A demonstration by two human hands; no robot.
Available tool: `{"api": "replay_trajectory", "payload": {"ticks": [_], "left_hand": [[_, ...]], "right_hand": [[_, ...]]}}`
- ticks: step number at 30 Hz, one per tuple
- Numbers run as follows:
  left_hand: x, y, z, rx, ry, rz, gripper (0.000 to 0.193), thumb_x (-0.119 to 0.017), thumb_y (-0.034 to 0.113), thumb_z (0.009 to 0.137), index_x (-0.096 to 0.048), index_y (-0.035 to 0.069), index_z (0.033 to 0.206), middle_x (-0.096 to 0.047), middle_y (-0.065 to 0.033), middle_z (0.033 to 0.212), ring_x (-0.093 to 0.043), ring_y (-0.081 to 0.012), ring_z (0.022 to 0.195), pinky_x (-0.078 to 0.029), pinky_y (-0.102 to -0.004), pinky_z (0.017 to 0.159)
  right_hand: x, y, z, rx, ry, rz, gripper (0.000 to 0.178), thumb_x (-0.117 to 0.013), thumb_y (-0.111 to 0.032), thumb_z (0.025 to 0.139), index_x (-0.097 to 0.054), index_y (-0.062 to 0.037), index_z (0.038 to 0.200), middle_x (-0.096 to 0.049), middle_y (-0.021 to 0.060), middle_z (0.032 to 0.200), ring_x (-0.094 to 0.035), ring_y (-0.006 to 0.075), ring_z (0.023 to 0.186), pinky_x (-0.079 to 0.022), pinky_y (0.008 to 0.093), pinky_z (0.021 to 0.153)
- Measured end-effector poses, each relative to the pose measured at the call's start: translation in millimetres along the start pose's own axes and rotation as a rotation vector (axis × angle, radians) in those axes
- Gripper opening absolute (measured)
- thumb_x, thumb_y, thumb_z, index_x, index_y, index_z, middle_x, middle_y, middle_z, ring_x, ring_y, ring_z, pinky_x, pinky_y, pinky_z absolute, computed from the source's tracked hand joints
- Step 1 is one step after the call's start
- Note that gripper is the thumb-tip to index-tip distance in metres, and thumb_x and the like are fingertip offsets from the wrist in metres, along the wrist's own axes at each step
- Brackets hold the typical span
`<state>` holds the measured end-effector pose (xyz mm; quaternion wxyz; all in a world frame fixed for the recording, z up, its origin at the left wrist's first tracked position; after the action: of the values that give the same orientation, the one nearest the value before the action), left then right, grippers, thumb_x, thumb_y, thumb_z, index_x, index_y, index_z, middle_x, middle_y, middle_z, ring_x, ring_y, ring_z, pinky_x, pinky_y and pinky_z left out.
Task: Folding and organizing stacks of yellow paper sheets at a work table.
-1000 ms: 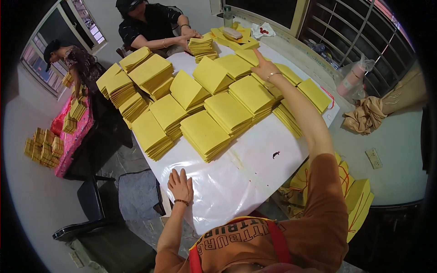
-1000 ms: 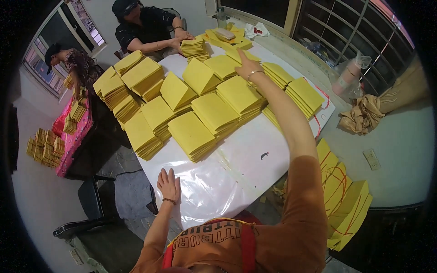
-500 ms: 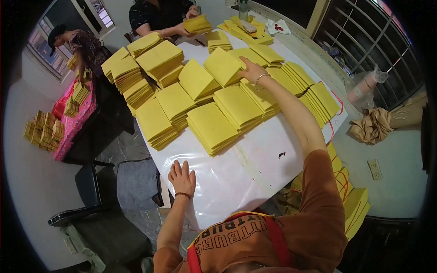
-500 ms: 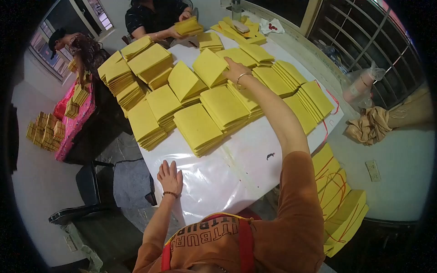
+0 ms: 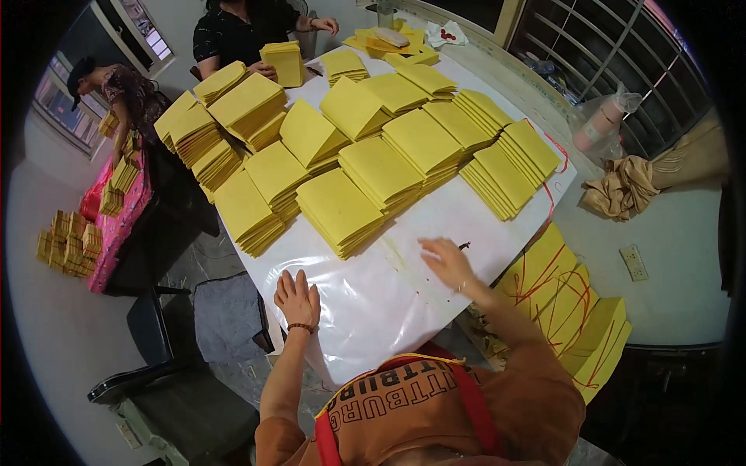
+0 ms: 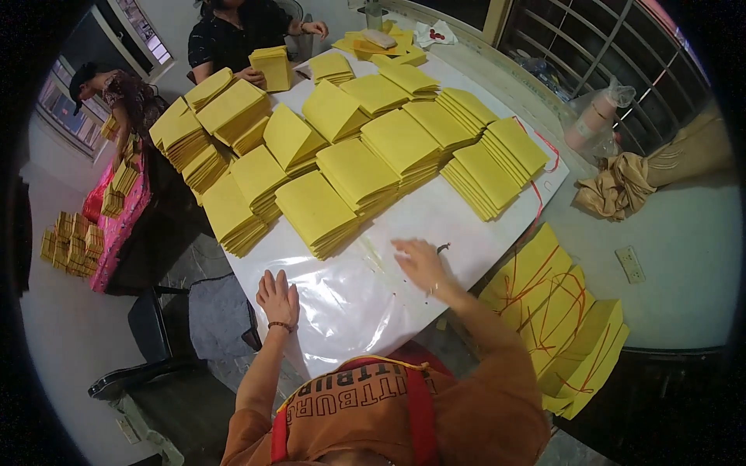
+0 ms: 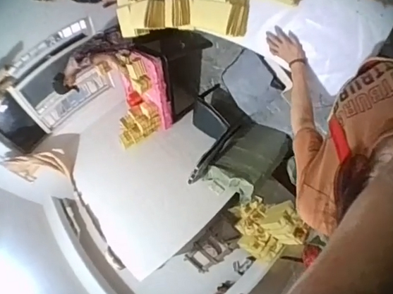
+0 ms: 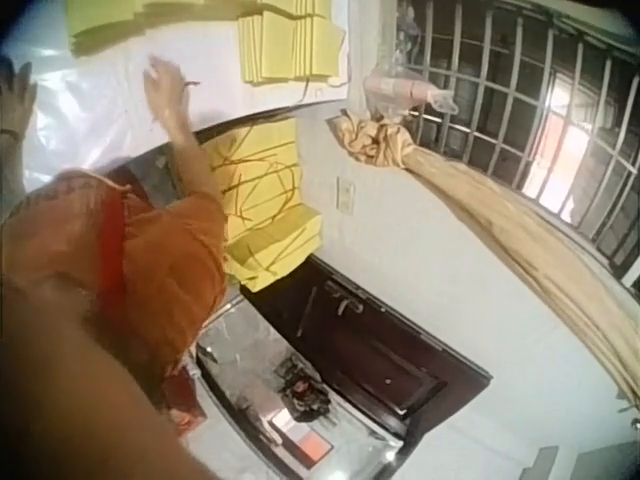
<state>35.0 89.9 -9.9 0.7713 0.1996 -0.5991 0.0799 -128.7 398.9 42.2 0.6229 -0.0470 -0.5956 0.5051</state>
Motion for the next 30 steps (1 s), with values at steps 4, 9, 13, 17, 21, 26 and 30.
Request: {"api": "replay_trajectory", "payload": {"ticks": [4, 9, 13, 17, 21, 26, 30], "left_hand": [[-2, -5, -6, 0.016, -0.01, 0.024, 0.048, -0.048, 0.033, 0.083, -0.041, 0.012, 0.126, -0.029, -0.0201, 0.135, -0.025, -0.0375, 0.123, -0.018, -0.0487, 0.098], [-1, -2, -8, -0.006, -0.001, 0.057, 0.048, -0.047, 0.032, 0.083, -0.041, 0.013, 0.126, -0.029, -0.0179, 0.136, -0.025, -0.035, 0.124, -0.018, -0.0473, 0.098], [-9, -6, -6, -0.012, -0.022, 0.046, 0.048, -0.046, 0.033, 0.084, -0.04, 0.013, 0.127, -0.029, -0.0184, 0.136, -0.025, -0.0358, 0.124, -0.018, -0.0485, 0.098], [-10, -7, -5, -0.008, -0.006, 0.088, 0.048, -0.045, 0.034, 0.084, -0.04, 0.014, 0.127, -0.029, -0.0182, 0.137, -0.025, -0.0362, 0.124, -0.018, -0.0503, 0.097], [-11, -5, -1, -0.025, -0.017, 0.097, 0.048, -0.043, 0.034, 0.085, -0.037, 0.014, 0.129, -0.027, -0.0174, 0.138, -0.023, -0.0352, 0.125, -0.017, -0.05, 0.098], [-12, -6, -2, -0.021, -0.036, 0.088, 0.048, -0.042, 0.035, 0.086, -0.037, 0.015, 0.129, -0.026, -0.0173, 0.138, -0.022, -0.0344, 0.126, -0.017, -0.0486, 0.098], [-14, -5, -2, -0.023, -0.032, 0.104, 0.047, -0.042, 0.036, 0.086, -0.038, 0.016, 0.129, -0.028, -0.016, 0.137, -0.023, -0.0332, 0.126, -0.017, -0.048, 0.099]], "right_hand": [[-3, -29, -73, -0.001, 0.07, -0.198, 0.033, -0.058, -0.018, 0.078, -0.056, -0.0107, 0.11, -0.054, 0.0036, 0.101, -0.047, 0.0245, 0.101, -0.033, 0.0382, 0.088], [-29, -28, -111, -0.123, 0.193, -0.236, 0.034, -0.058, -0.019, 0.077, -0.055, -0.0087, 0.11, -0.051, 0.0068, 0.111, -0.04, 0.0274, 0.111, -0.027, 0.0413, 0.093], [-43, -18, -112, -0.197, 0.245, -0.316, 0.035, -0.057, -0.021, 0.078, -0.055, -0.007, 0.11, -0.05, 0.0067, 0.113, -0.04, 0.0244, 0.113, -0.025, 0.0395, 0.094], [-38, -20, -106, -0.17, 0.238, -0.301, 0.033, -0.056, -0.023, 0.079, -0.056, -0.0086, 0.108, -0.051, 0.0051, 0.114, -0.04, 0.0223, 0.113, -0.023, 0.0395, 0.094], [-34, -11, -105, -0.196, 0.248, -0.281, 0.033, -0.057, -0.023, 0.077, -0.056, -0.0124, 0.108, -0.051, 0.004, 0.115, -0.04, 0.0217, 0.113, -0.023, 0.0403, 0.093], [33, 18, -26, -0.142, 0.312, -0.392, 0.039, -0.059, -0.024, 0.074, -0.054, -0.0208, 0.113, -0.04, 0.0062, 0.128, -0.032, 0.0294, 0.12, -0.024, 0.0488, 0.096], [94, 99, 49, -0.224, 0.465, -0.66, 0.046, -0.058, -0.031, 0.077, -0.047, -0.0226, 0.121, -0.039, 0.0066, 0.129, -0.03, 0.0276, 0.123, -0.021, 0.0528, 0.097]]}}
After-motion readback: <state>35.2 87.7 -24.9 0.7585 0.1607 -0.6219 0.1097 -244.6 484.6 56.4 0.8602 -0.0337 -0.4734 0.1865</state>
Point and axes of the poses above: each hand's wrist, its own z-axis towards the middle knuckle, its own x-axis out of the back of the hand, y = z × x, the point moved 2 cm from there along z, towards the middle knuckle
